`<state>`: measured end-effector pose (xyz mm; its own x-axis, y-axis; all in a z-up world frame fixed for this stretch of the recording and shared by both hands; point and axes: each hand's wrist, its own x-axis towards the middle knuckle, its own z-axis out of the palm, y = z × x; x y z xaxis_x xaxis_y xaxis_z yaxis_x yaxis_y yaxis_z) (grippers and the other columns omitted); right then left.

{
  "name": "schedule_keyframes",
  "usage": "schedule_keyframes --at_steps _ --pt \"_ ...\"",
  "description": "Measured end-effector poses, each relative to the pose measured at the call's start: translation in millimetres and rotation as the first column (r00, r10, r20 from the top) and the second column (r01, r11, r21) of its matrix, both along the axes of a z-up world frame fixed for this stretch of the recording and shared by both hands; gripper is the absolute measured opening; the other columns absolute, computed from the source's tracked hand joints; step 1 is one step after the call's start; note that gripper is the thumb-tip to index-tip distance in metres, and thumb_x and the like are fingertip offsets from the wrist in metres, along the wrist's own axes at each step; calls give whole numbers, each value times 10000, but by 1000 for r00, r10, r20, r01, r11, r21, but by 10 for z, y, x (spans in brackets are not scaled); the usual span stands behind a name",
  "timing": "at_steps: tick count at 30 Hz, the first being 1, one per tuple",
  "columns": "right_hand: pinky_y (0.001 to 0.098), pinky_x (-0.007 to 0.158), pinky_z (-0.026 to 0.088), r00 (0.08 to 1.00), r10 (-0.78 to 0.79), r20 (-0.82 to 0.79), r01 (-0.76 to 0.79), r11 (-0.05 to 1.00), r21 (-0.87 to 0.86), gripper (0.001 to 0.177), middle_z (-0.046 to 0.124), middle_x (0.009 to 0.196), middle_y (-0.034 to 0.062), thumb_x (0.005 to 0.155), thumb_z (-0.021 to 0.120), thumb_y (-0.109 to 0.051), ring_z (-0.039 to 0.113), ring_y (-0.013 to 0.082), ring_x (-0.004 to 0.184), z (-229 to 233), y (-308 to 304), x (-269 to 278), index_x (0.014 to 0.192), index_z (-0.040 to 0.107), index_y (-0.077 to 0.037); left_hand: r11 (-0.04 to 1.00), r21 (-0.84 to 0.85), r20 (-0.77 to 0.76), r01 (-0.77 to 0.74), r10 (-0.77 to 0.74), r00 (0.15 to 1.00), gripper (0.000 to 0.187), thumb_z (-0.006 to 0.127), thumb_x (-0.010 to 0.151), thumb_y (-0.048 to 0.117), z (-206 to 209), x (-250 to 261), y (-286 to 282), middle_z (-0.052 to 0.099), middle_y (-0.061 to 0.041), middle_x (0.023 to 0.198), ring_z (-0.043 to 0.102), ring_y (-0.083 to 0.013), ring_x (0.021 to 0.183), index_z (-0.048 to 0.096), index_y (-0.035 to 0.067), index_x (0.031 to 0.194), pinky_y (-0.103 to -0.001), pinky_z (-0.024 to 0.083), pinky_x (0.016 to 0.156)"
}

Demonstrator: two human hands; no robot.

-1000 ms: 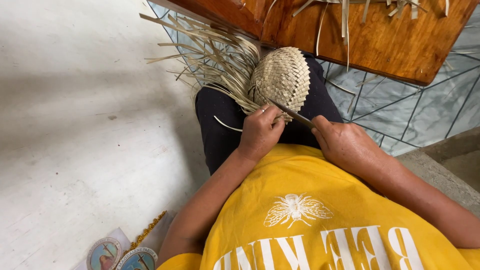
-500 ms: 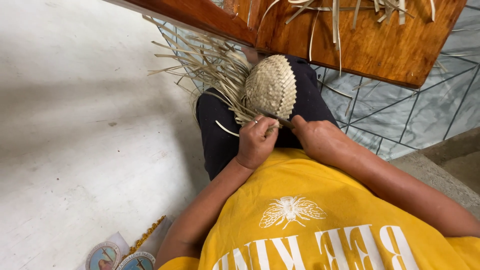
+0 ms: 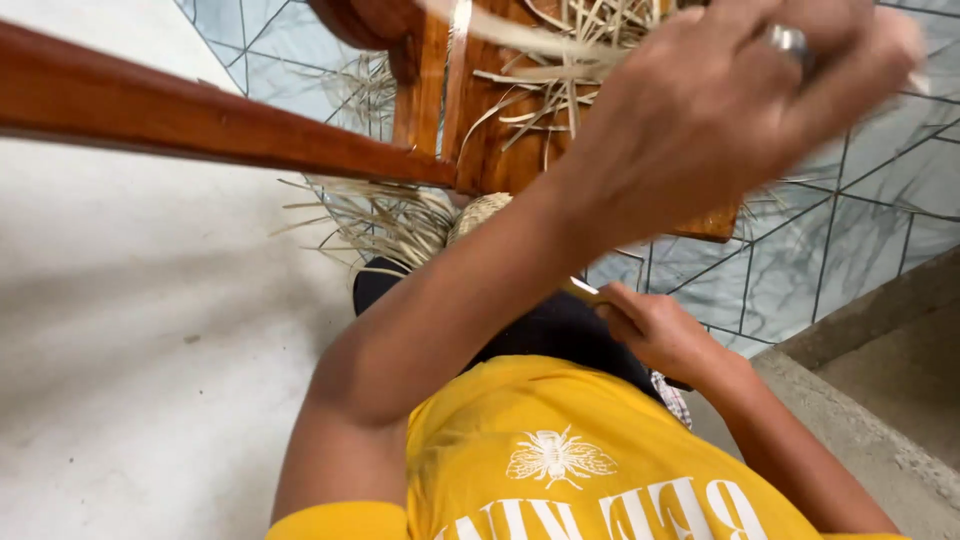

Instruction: Trimming excess dried plant strips from a woven object using a knife

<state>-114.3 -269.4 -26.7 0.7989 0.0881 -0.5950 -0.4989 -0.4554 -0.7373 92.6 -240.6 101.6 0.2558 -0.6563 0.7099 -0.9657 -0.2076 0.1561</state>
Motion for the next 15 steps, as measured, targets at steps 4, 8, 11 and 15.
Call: schedule_keyframes --at_steps 4,8,11,15 --pt "380 531 508 966 -166 199 186 978 -89 86 721 681 29 991 627 -164 636 224 520 -204 -205 -157 1043 635 -96 967 240 170 -84 43 984 208 754 949 189 -1491 515 -610 734 -65 934 700 -160 760 655 62 1081 -237 648 578" --pt "379 532 469 931 -233 280 273 956 -113 151 660 676 50 934 740 -121 557 223 521 -401 -187 -150 1049 649 -84 615 785 -91 -78 238 967 1001 978 740 433 -1788 305 -288 295 -28 1659 645 -383 1249 413 341 1561 -748 525 1062" --pt "308 552 493 920 -261 293 298 951 -88 141 812 880 12 900 785 -134 601 159 549 -418 -106 11 927 711 -17 609 792 -139 -45 250 958 852 780 765 20 -1133 283 367 412 -133 1620 685 -415 1197 470 220 1533 -638 532 1039" --pt "409 610 509 981 -104 163 125 984 -125 167 707 655 75 878 792 -307 589 278 633 -519 79 132 984 806 -179 754 629 -504 192 208 838 116 582 928 -5 -949 205 1803 669 -198 958 634 -397 870 671 1 1002 -501 567 830"
